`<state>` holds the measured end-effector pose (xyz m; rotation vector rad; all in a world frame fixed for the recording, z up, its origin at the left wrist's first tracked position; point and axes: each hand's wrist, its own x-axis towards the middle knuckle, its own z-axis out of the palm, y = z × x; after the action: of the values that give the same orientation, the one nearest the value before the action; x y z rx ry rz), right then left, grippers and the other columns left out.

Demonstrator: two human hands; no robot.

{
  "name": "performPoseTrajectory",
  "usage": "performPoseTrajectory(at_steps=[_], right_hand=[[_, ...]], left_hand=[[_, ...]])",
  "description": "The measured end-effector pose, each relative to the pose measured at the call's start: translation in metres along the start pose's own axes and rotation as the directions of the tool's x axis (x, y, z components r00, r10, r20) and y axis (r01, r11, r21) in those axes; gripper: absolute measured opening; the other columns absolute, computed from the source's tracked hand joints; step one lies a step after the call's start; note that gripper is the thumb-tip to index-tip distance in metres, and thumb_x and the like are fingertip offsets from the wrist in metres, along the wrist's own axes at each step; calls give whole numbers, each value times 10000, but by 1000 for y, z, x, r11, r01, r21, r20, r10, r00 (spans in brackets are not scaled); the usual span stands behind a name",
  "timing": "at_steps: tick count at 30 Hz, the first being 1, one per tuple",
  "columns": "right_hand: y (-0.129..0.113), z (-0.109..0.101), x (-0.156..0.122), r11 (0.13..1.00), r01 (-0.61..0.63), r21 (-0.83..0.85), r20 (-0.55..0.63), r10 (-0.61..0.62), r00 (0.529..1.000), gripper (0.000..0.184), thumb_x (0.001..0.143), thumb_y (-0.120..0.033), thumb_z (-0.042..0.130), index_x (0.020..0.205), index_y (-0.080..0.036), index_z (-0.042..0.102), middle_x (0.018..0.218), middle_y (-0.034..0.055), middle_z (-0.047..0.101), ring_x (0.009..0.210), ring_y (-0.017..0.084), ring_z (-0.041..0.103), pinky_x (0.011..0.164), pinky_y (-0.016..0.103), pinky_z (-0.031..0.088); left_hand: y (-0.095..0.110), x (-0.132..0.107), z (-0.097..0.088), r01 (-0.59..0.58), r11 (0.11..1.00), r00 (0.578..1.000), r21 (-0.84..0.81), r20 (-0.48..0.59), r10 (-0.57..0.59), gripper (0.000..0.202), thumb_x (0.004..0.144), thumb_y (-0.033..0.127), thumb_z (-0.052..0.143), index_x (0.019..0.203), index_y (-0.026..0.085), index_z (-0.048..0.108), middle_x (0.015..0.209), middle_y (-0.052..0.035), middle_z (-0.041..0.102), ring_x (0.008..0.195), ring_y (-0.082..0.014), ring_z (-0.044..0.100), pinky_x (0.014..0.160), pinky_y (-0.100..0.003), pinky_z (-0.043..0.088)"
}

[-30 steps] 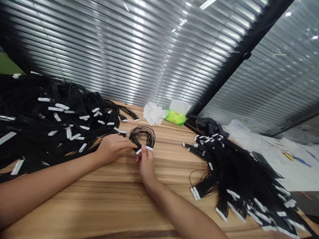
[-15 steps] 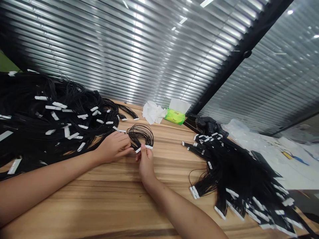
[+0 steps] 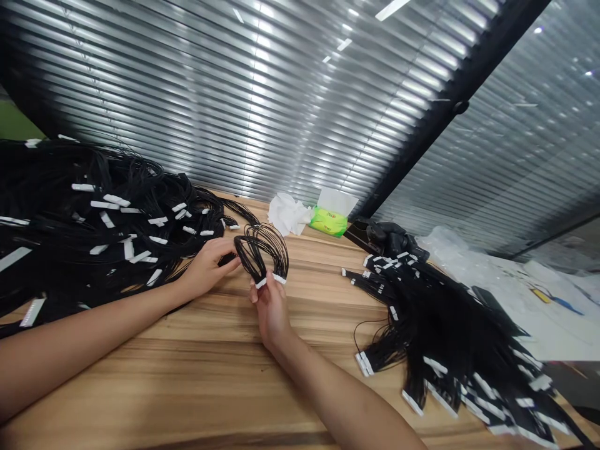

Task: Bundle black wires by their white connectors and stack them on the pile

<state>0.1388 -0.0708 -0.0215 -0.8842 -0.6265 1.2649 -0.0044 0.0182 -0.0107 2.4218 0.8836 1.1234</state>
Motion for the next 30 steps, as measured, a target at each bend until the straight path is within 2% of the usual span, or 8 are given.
performPoseTrajectory(at_steps=[5, 8, 12, 15, 17, 22, 25, 30], right_hand=[[1, 1, -3, 999, 29, -40, 10, -28, 1000, 309, 723, -511, 634, 746, -212, 557, 661, -3, 582, 480, 96, 363, 509, 265, 339], [3, 1, -3, 1000, 22, -16, -9, -22, 1000, 302, 717, -501, 651, 734, -213, 562, 654, -5, 595, 474, 95, 374, 508, 262, 344], [4, 1, -6, 1000, -8, 0, 52, 8, 999, 294, 735, -489, 647, 726, -202, 580, 663, 3, 612, 474, 93, 396, 517, 263, 353], [3, 2, -8, 999, -53, -3, 116, 53, 992, 279, 761, -477, 622, 751, -201, 587, 657, 3, 601, 481, 100, 399, 522, 268, 355], [2, 2, -7, 995, -96, 15, 136, 93, 986, 264, 763, -461, 620, 752, -199, 587, 655, -2, 587, 477, 98, 382, 523, 269, 352], [4, 0, -2, 985, -125, 122, 93, 114, 989, 233, 746, -427, 642, 738, -202, 581, 658, -12, 577, 469, 90, 353, 509, 261, 335], [5, 0, -3, 978, -139, 158, 76, 129, 989, 228, 739, -407, 664, 712, -199, 573, 691, -11, 590, 478, 84, 370, 506, 253, 333], [5, 0, -9, 954, -263, 143, 217, 229, 949, 245, 707, -397, 723, 691, -190, 593, 604, -28, 565, 487, 87, 417, 534, 250, 371]], left_hand=[[1, -3, 4, 97, 992, 977, -77, -184, -110, 97, 794, 256, 612, 754, 194, 549, 867, -17, 600, 872, -181, 526, 818, -330, 401], [-6, -1, 11, 191, 932, 945, -309, -197, -259, 132, 773, 271, 615, 852, 192, 545, 897, -21, 590, 876, -167, 535, 793, -304, 433], [-10, 2, 17, 307, 652, 925, -693, 55, -376, 349, 754, 338, 648, 1054, 177, 570, 999, -68, 656, 971, -200, 587, 831, -324, 463], [-4, 3, 15, 415, 407, 888, -814, 263, -377, 339, 771, 339, 647, 1070, 181, 615, 1017, -81, 688, 979, -225, 617, 845, -350, 478], [0, 4, 11, 445, 271, 863, -853, 329, -383, 300, 787, 300, 632, 1061, 178, 639, 1005, -79, 701, 950, -216, 635, 839, -344, 490], [-1, 10, 5, 393, 133, 836, -910, 293, -464, 261, 767, 139, 606, 1018, 147, 677, 1000, -71, 712, 897, -166, 649, 849, -284, 496], [-12, 9, 6, 374, 39, 812, -926, 307, -496, 224, 803, 138, 563, 995, 160, 678, 971, -63, 717, 860, -153, 655, 835, -284, 515], [-26, 1, 7, 411, 8, 810, -912, 361, -463, 144, 827, 154, 547, 906, 155, 668, 851, -31, 717, 763, -130, 659, 786, -281, 539]])
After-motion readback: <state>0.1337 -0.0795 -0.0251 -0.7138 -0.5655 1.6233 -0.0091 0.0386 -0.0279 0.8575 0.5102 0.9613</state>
